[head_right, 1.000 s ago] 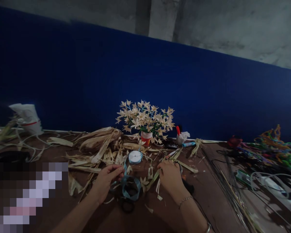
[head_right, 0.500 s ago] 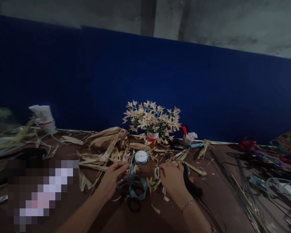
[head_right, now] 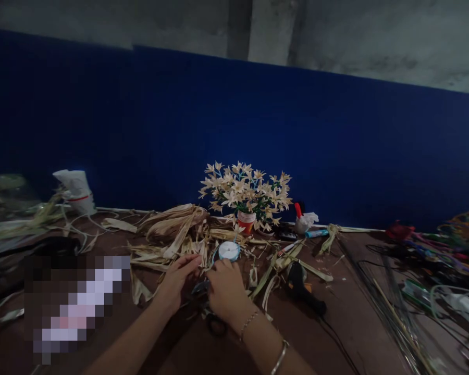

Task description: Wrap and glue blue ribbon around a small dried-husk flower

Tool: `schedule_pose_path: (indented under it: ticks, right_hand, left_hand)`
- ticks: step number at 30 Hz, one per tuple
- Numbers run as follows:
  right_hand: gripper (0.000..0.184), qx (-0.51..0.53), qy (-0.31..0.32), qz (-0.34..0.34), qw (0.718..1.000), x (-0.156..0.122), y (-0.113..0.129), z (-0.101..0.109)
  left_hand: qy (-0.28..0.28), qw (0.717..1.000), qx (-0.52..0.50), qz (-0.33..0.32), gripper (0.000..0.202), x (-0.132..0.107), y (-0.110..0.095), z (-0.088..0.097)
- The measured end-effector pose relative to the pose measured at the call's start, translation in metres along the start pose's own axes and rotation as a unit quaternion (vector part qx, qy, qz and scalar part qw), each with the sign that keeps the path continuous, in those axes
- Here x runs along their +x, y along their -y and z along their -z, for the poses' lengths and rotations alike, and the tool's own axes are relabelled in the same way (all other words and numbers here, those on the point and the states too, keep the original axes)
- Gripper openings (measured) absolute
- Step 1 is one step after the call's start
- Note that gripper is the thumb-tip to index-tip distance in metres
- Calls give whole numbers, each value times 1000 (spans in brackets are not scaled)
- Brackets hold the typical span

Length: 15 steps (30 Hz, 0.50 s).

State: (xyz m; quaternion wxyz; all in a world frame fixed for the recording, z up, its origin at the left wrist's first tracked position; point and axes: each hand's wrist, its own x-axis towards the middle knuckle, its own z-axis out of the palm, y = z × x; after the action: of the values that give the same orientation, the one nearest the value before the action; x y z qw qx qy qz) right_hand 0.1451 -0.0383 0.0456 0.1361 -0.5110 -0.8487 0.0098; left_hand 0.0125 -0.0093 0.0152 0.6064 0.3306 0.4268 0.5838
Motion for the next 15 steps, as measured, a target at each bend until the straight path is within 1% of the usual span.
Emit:
schedule_pose_path:
  ticks: [2,4,6,7,8,10,12,15]
  right_hand:
    - [17,-18,19,18,1000,9,6,-6]
    - [16,14,1,4,1000,12,5,-10]
    - [16,121,-40,-29,991,12,-2,-12]
    - [16,194,-56,-51,978,11,-7,-13]
    - [16,271,-67,-73,957,10,-12,-14]
    - [16,403,-70,-114,905,8,-21,-16]
    - [14,489,-72,-153,856,7,-26,-18]
    - [9,584,-76,-191,785,6,-26,-21]
  left_hand:
    - [1,1000,8,-8,32,1,0,2]
    - [3,1000,9,-12,30,2,-1,4]
    - [5,1000,5,-15,27,2,-3,4]
    - [5,1000,1,-18,27,1,-4,3]
    - [4,1000,-2,-22,26,0,-5,2]
    - [2,1000,-4,-22,26,-1,-5,0]
    - [5,1000,-3,-10,27,-3,-4,-2]
    - [30,999,-14,36,26,-4,1,-4]
